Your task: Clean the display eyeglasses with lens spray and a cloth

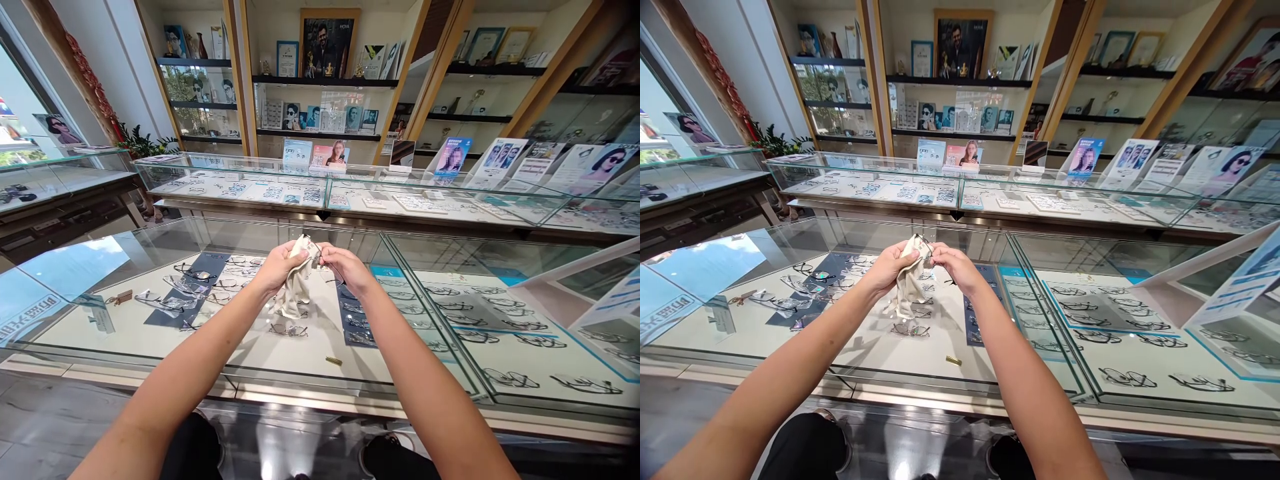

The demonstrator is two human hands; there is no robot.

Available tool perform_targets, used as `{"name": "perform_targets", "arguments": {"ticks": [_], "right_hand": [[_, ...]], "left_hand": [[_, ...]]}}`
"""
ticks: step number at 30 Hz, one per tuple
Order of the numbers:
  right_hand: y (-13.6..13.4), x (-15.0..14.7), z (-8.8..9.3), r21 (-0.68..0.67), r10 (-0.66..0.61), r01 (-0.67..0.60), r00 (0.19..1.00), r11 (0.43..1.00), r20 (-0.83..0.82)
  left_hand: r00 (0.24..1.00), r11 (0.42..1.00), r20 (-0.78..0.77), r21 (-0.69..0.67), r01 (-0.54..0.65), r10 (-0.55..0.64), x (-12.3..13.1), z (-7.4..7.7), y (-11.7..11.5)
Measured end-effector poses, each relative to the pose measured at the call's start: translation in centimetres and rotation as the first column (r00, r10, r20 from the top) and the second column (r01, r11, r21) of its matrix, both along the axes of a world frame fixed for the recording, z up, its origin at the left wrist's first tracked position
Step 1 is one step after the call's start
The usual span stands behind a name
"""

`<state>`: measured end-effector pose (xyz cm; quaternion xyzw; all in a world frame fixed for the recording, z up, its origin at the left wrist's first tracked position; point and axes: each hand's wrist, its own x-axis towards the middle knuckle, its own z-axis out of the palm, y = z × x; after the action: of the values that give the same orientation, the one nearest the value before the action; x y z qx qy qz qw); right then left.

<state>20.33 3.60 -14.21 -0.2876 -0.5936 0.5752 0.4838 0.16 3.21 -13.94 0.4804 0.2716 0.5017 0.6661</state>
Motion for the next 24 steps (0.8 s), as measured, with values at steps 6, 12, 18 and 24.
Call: {"name": "perform_targets", "arguments": {"ticks": [6,12,18,24], "right_hand": [[-0.1,-0.4,0.1,-0.019,0.002,-0.002,1.000,1.000,-0.010],[-0.3,-0.9,-0.4,-0.043,0.022,-0.023,0.999,0.999,-0.031],[-0.7,-1.3,-0.6,-0.001,0.073,-0.073,0.997,0.997,-0.024],[-1.0,-1.1,-0.3,0.039,0.103,-0.106,0.993,0.994,0.064]], "left_hand": [[0.999,0.998,-0.037,0.063,-0.026,0.028,0.1,0.1,-0.2],[0.997,0.995,-0.050,0.073,-0.063,0.067,0.5,0.4,-0.7],[0.998,0.993,-0.005,0.094,-0.066,0.067,0.8,0.2,-1.1],[0.995,0.991,0.020,0.090,-0.097,0.095,1.0,-0.1,-1.3]]}}
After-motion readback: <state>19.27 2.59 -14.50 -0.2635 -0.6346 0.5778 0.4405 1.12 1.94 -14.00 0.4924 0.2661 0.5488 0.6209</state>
